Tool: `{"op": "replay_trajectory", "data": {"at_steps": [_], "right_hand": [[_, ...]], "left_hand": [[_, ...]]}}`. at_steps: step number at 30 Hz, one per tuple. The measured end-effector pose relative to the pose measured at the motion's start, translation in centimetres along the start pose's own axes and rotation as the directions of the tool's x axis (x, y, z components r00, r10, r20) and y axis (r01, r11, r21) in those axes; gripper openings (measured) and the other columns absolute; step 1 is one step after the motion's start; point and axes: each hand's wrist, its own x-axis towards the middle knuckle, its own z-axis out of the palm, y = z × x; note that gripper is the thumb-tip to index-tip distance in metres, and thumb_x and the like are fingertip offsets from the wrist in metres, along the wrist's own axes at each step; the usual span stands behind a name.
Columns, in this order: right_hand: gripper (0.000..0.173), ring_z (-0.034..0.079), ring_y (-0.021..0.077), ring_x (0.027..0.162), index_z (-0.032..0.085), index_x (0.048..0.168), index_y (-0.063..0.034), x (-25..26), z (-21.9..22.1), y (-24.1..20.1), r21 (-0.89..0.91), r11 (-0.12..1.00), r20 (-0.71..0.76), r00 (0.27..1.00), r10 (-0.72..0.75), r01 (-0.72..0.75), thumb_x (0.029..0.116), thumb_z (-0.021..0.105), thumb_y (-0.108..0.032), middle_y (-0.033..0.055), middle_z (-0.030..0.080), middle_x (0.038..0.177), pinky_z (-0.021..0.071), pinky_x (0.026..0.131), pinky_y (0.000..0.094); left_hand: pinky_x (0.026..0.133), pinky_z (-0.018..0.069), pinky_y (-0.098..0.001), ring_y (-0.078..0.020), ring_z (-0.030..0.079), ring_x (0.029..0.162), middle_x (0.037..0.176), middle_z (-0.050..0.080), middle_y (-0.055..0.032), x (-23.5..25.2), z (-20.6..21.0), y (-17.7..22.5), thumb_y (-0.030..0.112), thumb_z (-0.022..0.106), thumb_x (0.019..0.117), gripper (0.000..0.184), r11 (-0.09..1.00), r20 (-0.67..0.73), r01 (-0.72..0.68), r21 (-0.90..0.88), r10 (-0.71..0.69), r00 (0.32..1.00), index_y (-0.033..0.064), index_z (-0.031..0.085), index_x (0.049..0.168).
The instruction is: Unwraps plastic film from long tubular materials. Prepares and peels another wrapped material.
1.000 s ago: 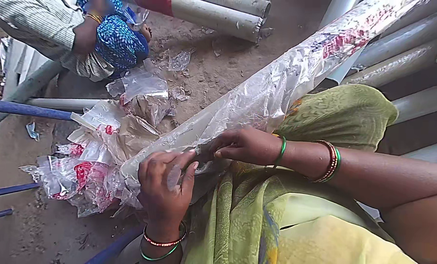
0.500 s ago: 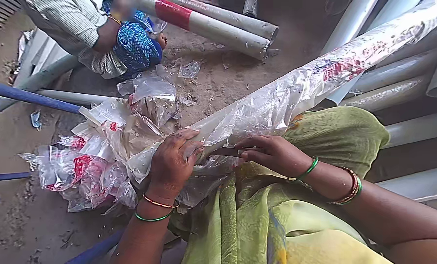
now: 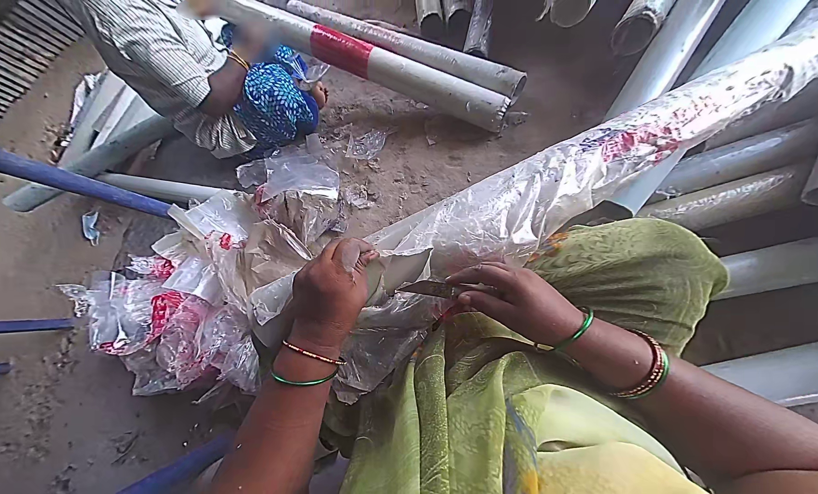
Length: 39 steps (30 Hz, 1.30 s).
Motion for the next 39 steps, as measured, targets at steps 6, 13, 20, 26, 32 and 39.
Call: {"op": "replay_trajectory", "data": {"at_steps": [6, 13, 20, 26, 32, 39], "right_hand": [[0.030, 0.068, 0.0216, 0.082, 0.073, 0.121, -0.0093, 0.3, 0.2, 0.3, -0.167, 0.981, -0.105, 0.988, -0.114, 0.095, 0.0973, 0.062, -0.024, 0.0094, 0.070, 0.101, 0.0555, 0.068, 0.0403], [0.030, 0.070, 0.0255, 0.092, 0.071, 0.122, -0.0061, 0.5, 2.4, -0.9, -0.297, 0.921, -0.129, 0.944, -0.302, 0.254, 0.0949, 0.062, -0.018, 0.0142, 0.069, 0.106, 0.0589, 0.074, 0.0390], [0.027, 0.068, 0.0257, 0.078, 0.068, 0.115, -0.0030, 1.4, 4.4, -2.0, -0.293, 0.931, -0.133, 0.956, -0.263, 0.216, 0.0920, 0.066, -0.016, 0.0180, 0.065, 0.104, 0.0579, 0.062, 0.0374], [0.025, 0.069, 0.0265, 0.088, 0.068, 0.115, -0.0037, 1.3, 4.1, -2.6, -0.278, 0.942, -0.100, 0.970, -0.222, 0.187, 0.0938, 0.064, -0.016, 0.0174, 0.066, 0.109, 0.0587, 0.069, 0.0390], [0.025, 0.069, 0.0271, 0.088, 0.069, 0.115, -0.0040, 0.5, 3.6, -2.8, -0.267, 0.949, -0.076, 0.978, -0.192, 0.166, 0.0936, 0.065, -0.017, 0.0180, 0.066, 0.109, 0.0587, 0.070, 0.0400], [0.020, 0.070, 0.0289, 0.084, 0.070, 0.111, -0.0040, 3.0, 5.5, -3.4, -0.324, 0.920, -0.043, 0.968, -0.246, 0.220, 0.0960, 0.063, -0.015, 0.0177, 0.066, 0.105, 0.0586, 0.065, 0.0412]], "left_hand": [[0.071, 0.0576, -0.0492, -0.0354, 0.074, 0.088, 0.099, 0.074, -0.0206, -0.2, 0.2, -0.3, 0.015, 0.064, 0.0985, 0.017, 0.998, -0.033, 0.005, -0.068, -0.007, 0.999, 0.0000, 0.074, 0.098], [0.090, 0.0578, -0.0416, -0.0303, 0.074, 0.101, 0.099, 0.076, -0.0156, -0.3, 0.5, -0.9, 0.013, 0.066, 0.0964, 0.016, 0.985, -0.103, -0.052, -0.166, 0.035, 0.994, 0.0009, 0.075, 0.094], [0.094, 0.0565, -0.0425, -0.0320, 0.073, 0.106, 0.100, 0.077, -0.0149, -0.3, 0.7, -1.1, 0.012, 0.066, 0.0950, 0.014, 0.980, -0.150, -0.081, -0.184, 0.053, 0.987, 0.0021, 0.075, 0.092], [0.096, 0.0553, -0.0438, -0.0323, 0.072, 0.107, 0.099, 0.077, -0.0149, -0.1, 0.4, -1.2, 0.010, 0.071, 0.0907, 0.010, 0.964, -0.128, -0.057, -0.259, 0.025, 0.991, 0.0010, 0.075, 0.089], [0.096, 0.0551, -0.0454, -0.0330, 0.072, 0.107, 0.100, 0.077, -0.0154, -0.1, 0.3, -1.1, 0.010, 0.072, 0.0904, 0.010, 0.962, -0.111, -0.046, -0.270, 0.016, 0.994, 0.0005, 0.075, 0.089], [0.094, 0.0552, -0.0474, -0.0332, 0.072, 0.107, 0.102, 0.077, -0.0153, -0.2, 0.2, -1.0, 0.011, 0.070, 0.0907, 0.011, 0.961, -0.103, -0.028, -0.274, 0.000, 0.995, 0.0017, 0.076, 0.090]]}}
